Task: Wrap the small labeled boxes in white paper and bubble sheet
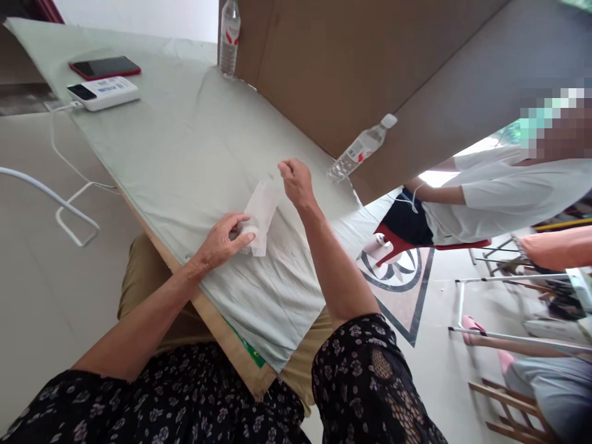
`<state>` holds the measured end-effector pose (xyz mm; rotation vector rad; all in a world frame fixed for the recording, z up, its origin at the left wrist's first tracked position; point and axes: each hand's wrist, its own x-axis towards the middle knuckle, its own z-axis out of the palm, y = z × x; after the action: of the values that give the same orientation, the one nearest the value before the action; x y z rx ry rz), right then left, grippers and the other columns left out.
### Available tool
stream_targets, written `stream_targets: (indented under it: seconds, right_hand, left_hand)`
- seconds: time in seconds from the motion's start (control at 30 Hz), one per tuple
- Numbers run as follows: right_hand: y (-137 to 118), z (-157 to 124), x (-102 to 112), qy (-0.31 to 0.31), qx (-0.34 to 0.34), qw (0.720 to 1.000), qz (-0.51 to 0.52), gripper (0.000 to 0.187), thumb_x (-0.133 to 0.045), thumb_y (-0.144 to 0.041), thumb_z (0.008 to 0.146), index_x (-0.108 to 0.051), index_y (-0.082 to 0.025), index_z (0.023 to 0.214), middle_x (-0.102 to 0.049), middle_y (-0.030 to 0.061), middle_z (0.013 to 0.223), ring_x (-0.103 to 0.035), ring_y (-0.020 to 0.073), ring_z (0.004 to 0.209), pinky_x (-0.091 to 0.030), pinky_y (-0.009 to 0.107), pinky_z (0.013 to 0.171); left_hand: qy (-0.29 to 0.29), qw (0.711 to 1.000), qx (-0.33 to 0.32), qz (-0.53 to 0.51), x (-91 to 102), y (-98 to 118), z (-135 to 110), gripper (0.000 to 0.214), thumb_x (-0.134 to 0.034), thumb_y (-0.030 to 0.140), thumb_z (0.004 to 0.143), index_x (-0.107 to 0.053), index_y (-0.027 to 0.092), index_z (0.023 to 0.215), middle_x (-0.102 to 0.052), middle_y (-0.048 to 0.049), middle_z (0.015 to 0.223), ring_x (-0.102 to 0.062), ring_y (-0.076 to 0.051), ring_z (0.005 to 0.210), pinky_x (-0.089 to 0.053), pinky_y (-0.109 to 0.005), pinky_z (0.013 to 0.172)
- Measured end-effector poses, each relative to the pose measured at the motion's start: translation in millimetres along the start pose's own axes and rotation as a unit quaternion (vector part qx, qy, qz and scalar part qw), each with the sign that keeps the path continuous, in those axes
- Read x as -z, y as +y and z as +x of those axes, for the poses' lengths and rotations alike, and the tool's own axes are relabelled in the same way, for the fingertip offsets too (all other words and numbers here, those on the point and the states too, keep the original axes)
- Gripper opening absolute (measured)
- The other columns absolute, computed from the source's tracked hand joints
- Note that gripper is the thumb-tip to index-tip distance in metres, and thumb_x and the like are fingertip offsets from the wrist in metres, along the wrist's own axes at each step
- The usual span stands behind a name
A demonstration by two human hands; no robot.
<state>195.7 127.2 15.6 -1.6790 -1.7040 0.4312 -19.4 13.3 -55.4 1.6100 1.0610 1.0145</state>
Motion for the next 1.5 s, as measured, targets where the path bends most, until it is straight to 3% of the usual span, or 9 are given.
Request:
stream_targets:
  seconds: [0.1, 0.3, 0.47, 0.67, 0.87, 0.97, 1.17, 1.37, 1.5]
  right_hand:
    - [0, -37, 12, 0.035, 0.0, 0.999, 0.018, 0.017, -0.05, -0.033, 0.099, -0.06, -0.022, 0.091, -0.064, 0.0001, 0.084, -0.058, 0.0151, 0.076, -0.045, 0.03, 0.077]
    - [-40, -98, -9, -0.079, 0.013, 0.977, -0.199, 0.037, -0.066, -0.057, 0.092, -0.065, -0.021, 0.087, -0.074, 0.0078, 0.086, -0.065, 0.0217, 0.078, -0.045, 0.033, 0.073]
    - [-45, -94, -18, -0.118, -0.034, 0.945, -0.305, 0.021, -0.052, -0.026, 0.1, -0.071, -0.017, 0.103, -0.078, 0.0162, 0.104, -0.071, 0.026, 0.09, -0.044, 0.033, 0.074]
    - [-26, -104, 6, -0.078, -0.084, 0.969, -0.218, 0.026, -0.051, -0.034, 0.102, -0.07, -0.02, 0.091, -0.077, 0.0054, 0.092, -0.067, 0.0192, 0.084, -0.04, 0.029, 0.074]
    - [-50, -91, -19, -0.082, -0.037, 0.961, -0.26, 0.027, -0.06, -0.04, 0.097, -0.069, -0.018, 0.109, -0.077, 0.013, 0.11, -0.069, 0.0244, 0.092, -0.041, 0.032, 0.075]
    - [-26, -86, -17, -0.074, -0.068, 0.971, -0.218, 0.018, -0.051, -0.022, 0.095, -0.067, -0.021, 0.087, -0.077, 0.0079, 0.092, -0.067, 0.021, 0.084, -0.04, 0.031, 0.074]
    - [34, -110, 10, 0.045, -0.161, 0.985, 0.048, 0.021, -0.048, -0.033, 0.091, -0.052, -0.023, 0.072, -0.063, 0.0002, 0.071, -0.057, 0.0155, 0.064, -0.045, 0.029, 0.067]
    - [-33, -102, -17, -0.02, -0.02, 0.984, -0.178, 0.035, -0.06, -0.051, 0.095, -0.067, -0.018, 0.104, -0.073, 0.0136, 0.115, -0.068, 0.0252, 0.101, -0.051, 0.037, 0.089]
    - [-59, -76, -33, -0.105, -0.005, 0.945, -0.309, 0.022, -0.058, -0.025, 0.096, -0.072, -0.014, 0.108, -0.074, 0.0208, 0.113, -0.07, 0.0315, 0.107, -0.05, 0.039, 0.088]
  left_hand:
    - [0.003, 1.0, -0.002, 0.002, -1.2, 0, 2, 0.055, -0.069, 0.05, 0.079, -0.07, 0.016, 0.122, -0.067, -0.0145, 0.13, -0.068, -0.024, 0.102, -0.058, -0.041, 0.095]
    - [-0.007, 0.999, -0.024, 0.049, -1.7, -4, 3, 0.055, -0.069, 0.043, 0.079, -0.068, 0.015, 0.127, -0.067, -0.0108, 0.116, -0.063, -0.021, 0.095, -0.057, -0.036, 0.088]
    - [0.0, 0.999, -0.016, 0.05, -1.0, -6, 1, 0.071, -0.068, 0.049, 0.078, -0.062, 0.013, 0.138, -0.065, -0.0115, 0.12, -0.063, -0.022, 0.098, -0.056, -0.037, 0.091]
    - [-0.012, 0.999, 0.02, 0.032, -0.8, -1, 1, 0.081, -0.068, 0.054, 0.078, -0.058, 0.008, 0.144, -0.063, -0.014, 0.121, -0.06, -0.019, 0.087, -0.055, -0.036, 0.083]
    - [-0.01, 0.999, -0.015, 0.035, -2.3, -4, 1, 0.072, -0.068, 0.048, 0.079, -0.061, 0.012, 0.14, -0.063, -0.0155, 0.13, -0.06, -0.019, 0.088, -0.053, -0.034, 0.078]
    - [0.004, 0.999, 0.013, 0.032, -2.1, -5, 0, 0.08, -0.07, 0.052, 0.077, -0.059, 0.009, 0.143, -0.064, -0.0149, 0.126, -0.059, -0.017, 0.082, -0.054, -0.034, 0.076]
    - [0.014, 0.998, 0.067, 0.006, -2.4, -5, -1, 0.093, -0.067, 0.056, 0.076, -0.049, 0.005, 0.151, -0.063, -0.0156, 0.122, -0.06, -0.018, 0.083, -0.054, -0.034, 0.075]
    - [0.035, 0.997, -0.016, 0.061, -4.3, -7, -2, 0.08, -0.072, 0.05, 0.077, -0.057, 0.013, 0.146, -0.064, -0.0148, 0.13, -0.062, -0.021, 0.096, -0.054, -0.032, 0.077]
    - [0.032, 0.996, -0.036, 0.08, -2.6, -8, -3, 0.077, -0.071, 0.046, 0.08, -0.056, 0.012, 0.147, -0.064, -0.0162, 0.133, -0.063, -0.02, 0.092, -0.055, -0.032, 0.075]
